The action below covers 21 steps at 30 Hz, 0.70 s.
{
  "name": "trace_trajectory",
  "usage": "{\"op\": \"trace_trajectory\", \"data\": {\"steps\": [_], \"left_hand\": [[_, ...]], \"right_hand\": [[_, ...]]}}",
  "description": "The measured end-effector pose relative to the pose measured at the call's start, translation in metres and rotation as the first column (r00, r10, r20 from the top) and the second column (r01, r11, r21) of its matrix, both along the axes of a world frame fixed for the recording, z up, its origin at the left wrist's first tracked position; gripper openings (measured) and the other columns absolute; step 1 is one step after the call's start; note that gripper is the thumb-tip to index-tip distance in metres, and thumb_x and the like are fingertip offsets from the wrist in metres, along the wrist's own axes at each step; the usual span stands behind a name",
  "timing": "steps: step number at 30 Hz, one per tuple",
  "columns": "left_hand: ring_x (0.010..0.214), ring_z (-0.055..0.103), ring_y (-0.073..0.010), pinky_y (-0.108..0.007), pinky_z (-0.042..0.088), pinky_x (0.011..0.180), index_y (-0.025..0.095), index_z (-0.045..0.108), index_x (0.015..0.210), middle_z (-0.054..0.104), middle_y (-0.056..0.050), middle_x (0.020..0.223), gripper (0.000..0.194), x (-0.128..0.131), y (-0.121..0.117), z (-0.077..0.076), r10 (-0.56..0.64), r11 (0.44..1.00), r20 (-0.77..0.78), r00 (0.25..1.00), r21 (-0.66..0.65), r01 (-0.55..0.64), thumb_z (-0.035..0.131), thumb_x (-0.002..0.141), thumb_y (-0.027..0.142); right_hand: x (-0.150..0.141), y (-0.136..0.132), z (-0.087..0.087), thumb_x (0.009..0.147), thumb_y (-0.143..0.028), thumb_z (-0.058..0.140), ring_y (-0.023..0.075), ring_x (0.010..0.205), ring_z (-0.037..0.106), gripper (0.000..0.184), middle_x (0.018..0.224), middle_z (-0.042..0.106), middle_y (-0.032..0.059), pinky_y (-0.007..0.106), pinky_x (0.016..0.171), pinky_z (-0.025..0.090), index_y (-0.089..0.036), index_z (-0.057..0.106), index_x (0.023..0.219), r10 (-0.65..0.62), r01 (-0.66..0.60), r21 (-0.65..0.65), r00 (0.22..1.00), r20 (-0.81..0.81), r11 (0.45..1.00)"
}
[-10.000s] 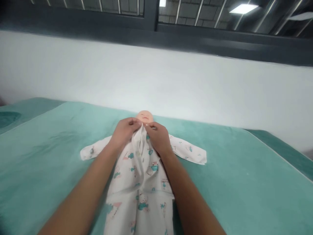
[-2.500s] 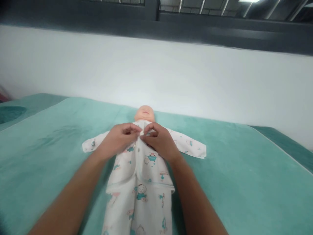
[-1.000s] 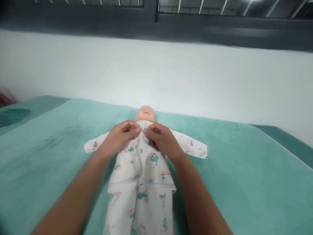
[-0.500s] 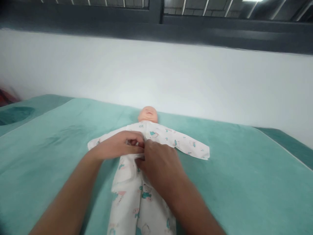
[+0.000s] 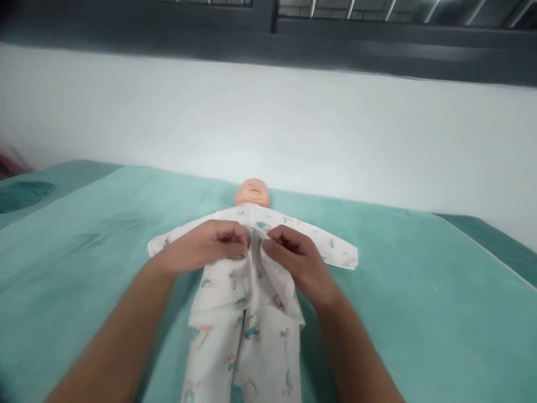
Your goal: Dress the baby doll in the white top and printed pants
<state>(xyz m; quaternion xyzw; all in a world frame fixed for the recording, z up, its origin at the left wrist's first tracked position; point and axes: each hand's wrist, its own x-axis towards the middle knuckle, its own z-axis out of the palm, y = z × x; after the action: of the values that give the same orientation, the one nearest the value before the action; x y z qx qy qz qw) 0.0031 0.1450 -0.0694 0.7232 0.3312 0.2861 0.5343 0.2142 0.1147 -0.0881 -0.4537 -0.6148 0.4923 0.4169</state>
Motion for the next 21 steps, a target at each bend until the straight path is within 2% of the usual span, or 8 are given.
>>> {"op": "trace_trajectory", "data": {"steps": [2, 6, 9, 15, 21], "left_hand": [[0.064, 0.054, -0.011, -0.022, 0.041, 0.057, 0.019, 0.063, 0.079, 0.061, 0.0, 0.071, 0.011, 0.002, 0.0, 0.0, 0.0, 0.999, 0.039, 0.999, -0.041, 0.001, 0.06, 0.082, 0.03], [0.063, 0.06, -0.0124, -0.024, 0.047, 0.061, 0.019, 0.063, 0.081, 0.063, 0.0, 0.064, 0.009, 0.004, 0.0, -0.002, -0.011, 0.993, 0.129, 0.992, -0.115, 0.026, 0.061, 0.082, 0.027], [0.064, 0.064, -0.0135, -0.026, 0.049, 0.064, 0.018, 0.063, 0.08, 0.066, -0.002, 0.066, 0.007, 0.005, 0.0, -0.003, -0.005, 0.988, 0.174, 0.985, -0.149, 0.032, 0.062, 0.081, 0.024], [0.061, 0.063, -0.0119, -0.024, 0.05, 0.061, 0.017, 0.062, 0.081, 0.065, -0.001, 0.064, 0.009, 0.008, 0.0, -0.006, 0.034, 0.986, 0.199, 0.979, -0.168, 0.0, 0.066, 0.08, 0.024], [0.059, 0.062, -0.01, -0.022, 0.05, 0.059, 0.016, 0.061, 0.085, 0.063, 0.002, 0.064, 0.012, 0.011, 0.0, -0.006, 0.025, 0.986, 0.227, 0.974, -0.167, 0.013, 0.067, 0.079, 0.024]], "right_hand": [[-0.004, 0.0, -0.002, 0.083, -0.044, 0.063, 0.0091, 0.055, 0.039, 0.028, 0.063, 0.046, -0.0027, 0.024, 0.05, 0.029, -0.019, 0.056, 0.073, -0.016, 0.016, -0.007, 0.998, -0.056, 1.0], [-0.011, -0.002, -0.001, 0.087, -0.046, 0.059, 0.0078, 0.049, 0.035, 0.031, 0.057, 0.043, -0.0039, 0.024, 0.047, 0.025, -0.018, 0.061, 0.075, 0.04, -0.04, -0.052, 0.999, -0.003, 0.998], [-0.011, -0.001, 0.001, 0.087, -0.047, 0.058, 0.008, 0.048, 0.039, 0.034, 0.055, 0.045, -0.0033, 0.023, 0.045, 0.026, -0.017, 0.062, 0.072, 0.066, -0.065, -0.052, 0.998, 0.016, 0.997], [-0.01, 0.0, -0.001, 0.087, -0.047, 0.058, 0.007, 0.047, 0.038, 0.036, 0.053, 0.045, -0.004, 0.023, 0.045, 0.025, -0.017, 0.059, 0.068, 0.065, -0.065, -0.018, 0.998, 0.024, 0.998], [-0.01, 0.001, -0.002, 0.086, -0.048, 0.059, 0.0065, 0.045, 0.036, 0.037, 0.051, 0.044, -0.0045, 0.022, 0.043, 0.024, -0.017, 0.057, 0.067, 0.077, -0.077, -0.046, 0.997, -0.011, 0.996]]}}
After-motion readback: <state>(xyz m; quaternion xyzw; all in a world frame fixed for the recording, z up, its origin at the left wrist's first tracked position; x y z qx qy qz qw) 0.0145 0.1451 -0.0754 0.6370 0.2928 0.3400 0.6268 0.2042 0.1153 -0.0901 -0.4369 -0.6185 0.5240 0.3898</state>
